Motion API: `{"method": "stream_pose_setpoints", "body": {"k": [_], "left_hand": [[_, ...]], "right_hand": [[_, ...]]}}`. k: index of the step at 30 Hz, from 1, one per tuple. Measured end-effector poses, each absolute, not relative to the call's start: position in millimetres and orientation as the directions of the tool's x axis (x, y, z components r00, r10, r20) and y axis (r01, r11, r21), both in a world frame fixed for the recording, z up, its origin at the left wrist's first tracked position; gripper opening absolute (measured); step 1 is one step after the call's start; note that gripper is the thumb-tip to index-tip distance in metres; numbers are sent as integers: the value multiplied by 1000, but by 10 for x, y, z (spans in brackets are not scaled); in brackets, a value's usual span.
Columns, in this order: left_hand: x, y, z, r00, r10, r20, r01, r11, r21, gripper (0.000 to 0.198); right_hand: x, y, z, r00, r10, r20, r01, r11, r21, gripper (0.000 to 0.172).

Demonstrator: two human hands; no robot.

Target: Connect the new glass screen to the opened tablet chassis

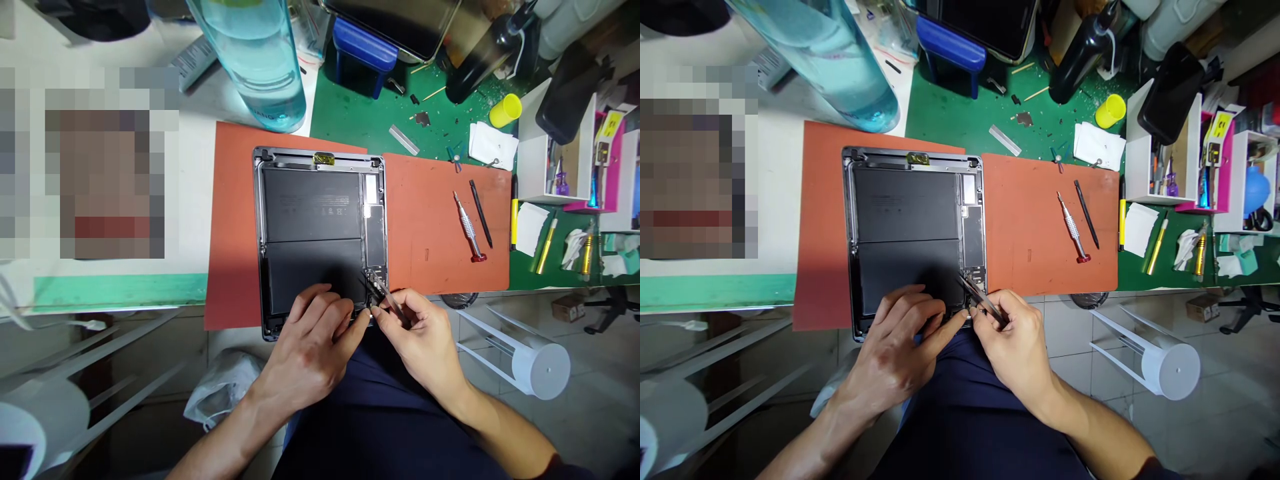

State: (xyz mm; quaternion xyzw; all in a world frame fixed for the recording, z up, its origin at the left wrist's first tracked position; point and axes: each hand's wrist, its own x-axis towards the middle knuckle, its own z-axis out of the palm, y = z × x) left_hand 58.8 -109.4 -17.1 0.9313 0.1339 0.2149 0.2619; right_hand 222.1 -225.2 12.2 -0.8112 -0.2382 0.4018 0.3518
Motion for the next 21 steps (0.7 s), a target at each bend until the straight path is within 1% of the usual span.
{"method": "stream_pose_setpoints", "body": {"k": [7,14,21], "left_hand": [[601,-1099,-159,881,339,329,132,-845,518,47],[612,-1086,-142,883,334,330,135,-854,503,46],[614,-1083,-139,885,336,323,144,-856,496,49]], "right_hand": [[2226,-2247,130,566,669,-482,108,-639,-761,19],[2232,-2239,117,580,651,-489,9,-605,-796,17],[2207,-2212,75,610,638,-469,37,-614,-788,21]]}}
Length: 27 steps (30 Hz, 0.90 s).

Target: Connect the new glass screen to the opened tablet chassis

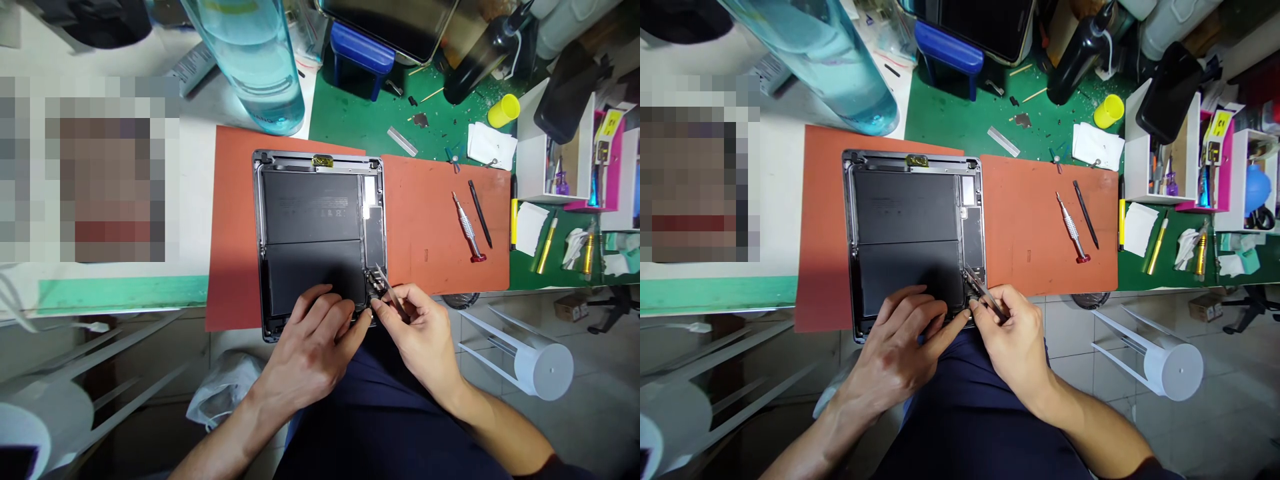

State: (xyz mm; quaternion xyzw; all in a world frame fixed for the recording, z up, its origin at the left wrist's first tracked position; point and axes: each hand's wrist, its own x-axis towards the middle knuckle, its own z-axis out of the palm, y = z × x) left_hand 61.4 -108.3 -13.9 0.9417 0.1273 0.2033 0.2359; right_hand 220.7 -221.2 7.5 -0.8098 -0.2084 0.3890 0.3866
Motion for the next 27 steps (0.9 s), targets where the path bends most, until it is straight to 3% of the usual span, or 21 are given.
{"method": "stream_pose_setpoints", "body": {"k": [8,13,22,27], "left_hand": [[625,-1086,-132,882,341,326,138,-847,513,49],[633,-1076,-133,875,342,341,127,-844,521,50],[619,-1096,-119,880,355,314,163,-849,503,56],[674,-1119,-44,842,465,273,212,-752,624,63]], "right_hand": [[2197,-2201,59,612,647,-456,55,-609,-791,24],[2236,-2310,130,622,641,-449,-66,-529,-846,21],[2299,-2790,262,523,618,-588,-133,-622,-772,31],[2241,-2740,276,537,631,-560,-114,-604,-789,29]]}}
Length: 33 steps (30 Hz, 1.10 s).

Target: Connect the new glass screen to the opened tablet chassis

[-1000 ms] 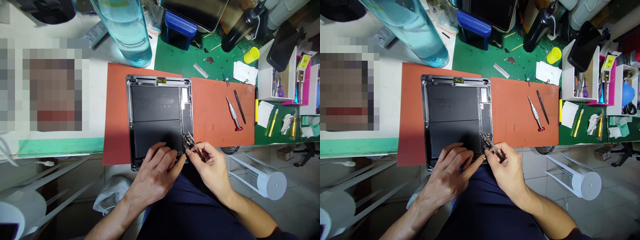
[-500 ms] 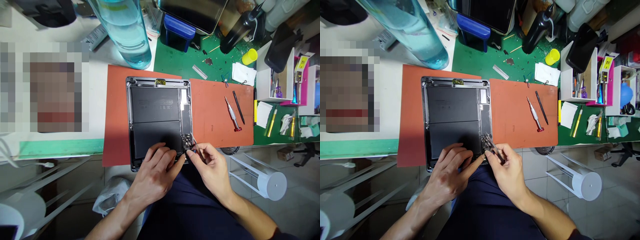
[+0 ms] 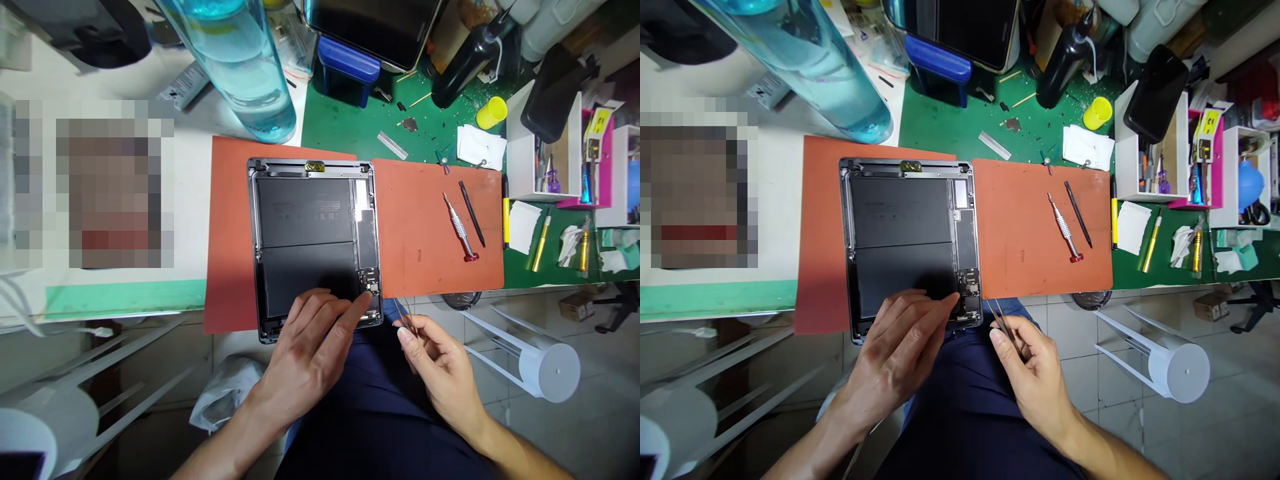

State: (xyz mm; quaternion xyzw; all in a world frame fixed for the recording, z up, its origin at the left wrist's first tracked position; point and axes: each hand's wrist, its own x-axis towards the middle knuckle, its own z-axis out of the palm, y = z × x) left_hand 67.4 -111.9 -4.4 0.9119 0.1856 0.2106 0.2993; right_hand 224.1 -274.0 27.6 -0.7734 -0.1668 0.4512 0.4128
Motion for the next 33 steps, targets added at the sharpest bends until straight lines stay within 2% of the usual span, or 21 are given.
{"method": "stream_pose_setpoints", "body": {"k": [5,8,11,13,20,33], "left_hand": [[781,-1174,16,762,604,233,255,-611,750,65],[836,-1210,22,721,662,206,292,-559,776,49],[870,-1222,9,708,671,220,314,-578,753,27],[882,-1220,-7,715,658,233,305,-595,744,21],[906,-1230,-57,714,654,251,299,-609,735,20],[910,-1233,-55,723,643,252,308,-627,716,20]], "right_hand": [[2243,-2733,263,514,649,-561,-110,-599,-793,30],[2247,-2814,232,497,664,-558,-104,-593,-798,30],[2233,-2898,197,484,692,-536,-88,-571,-816,30],[2214,-2928,177,477,710,-519,-65,-560,-826,29],[2148,-2875,114,507,738,-445,31,-532,-846,18],[2105,-2799,69,488,684,-542,-139,-553,-822,25]]}}
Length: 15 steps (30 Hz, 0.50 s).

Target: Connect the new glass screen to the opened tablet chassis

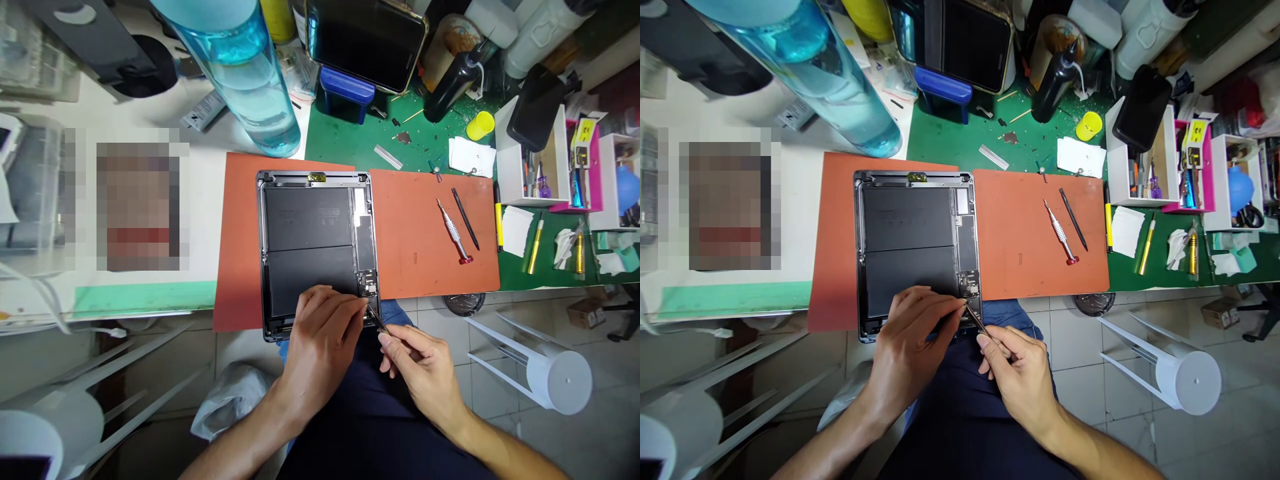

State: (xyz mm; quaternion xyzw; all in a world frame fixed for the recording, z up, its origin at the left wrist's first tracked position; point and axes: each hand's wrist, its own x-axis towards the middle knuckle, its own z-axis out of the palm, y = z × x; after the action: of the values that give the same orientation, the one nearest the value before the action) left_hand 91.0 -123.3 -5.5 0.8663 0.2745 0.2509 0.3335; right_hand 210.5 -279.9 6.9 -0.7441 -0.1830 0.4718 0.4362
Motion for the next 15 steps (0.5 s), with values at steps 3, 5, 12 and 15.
{"method": "stream_pose_setpoints", "body": {"k": [3,5,12,15], "left_hand": [[909,-1233,-53,731,638,241,311,-627,714,20],[909,-1233,-52,734,636,237,313,-628,713,20],[882,-1187,-16,724,640,259,317,-641,698,24],[830,-1121,1,677,686,269,361,-627,690,31]], "right_hand": [[2096,-2775,70,478,664,-575,-205,-552,-808,26],[2087,-2764,68,470,649,-598,-258,-547,-796,27],[2108,-2743,72,415,601,-684,-385,-565,-730,35],[2135,-2729,80,370,596,-712,-427,-572,-701,36]]}}
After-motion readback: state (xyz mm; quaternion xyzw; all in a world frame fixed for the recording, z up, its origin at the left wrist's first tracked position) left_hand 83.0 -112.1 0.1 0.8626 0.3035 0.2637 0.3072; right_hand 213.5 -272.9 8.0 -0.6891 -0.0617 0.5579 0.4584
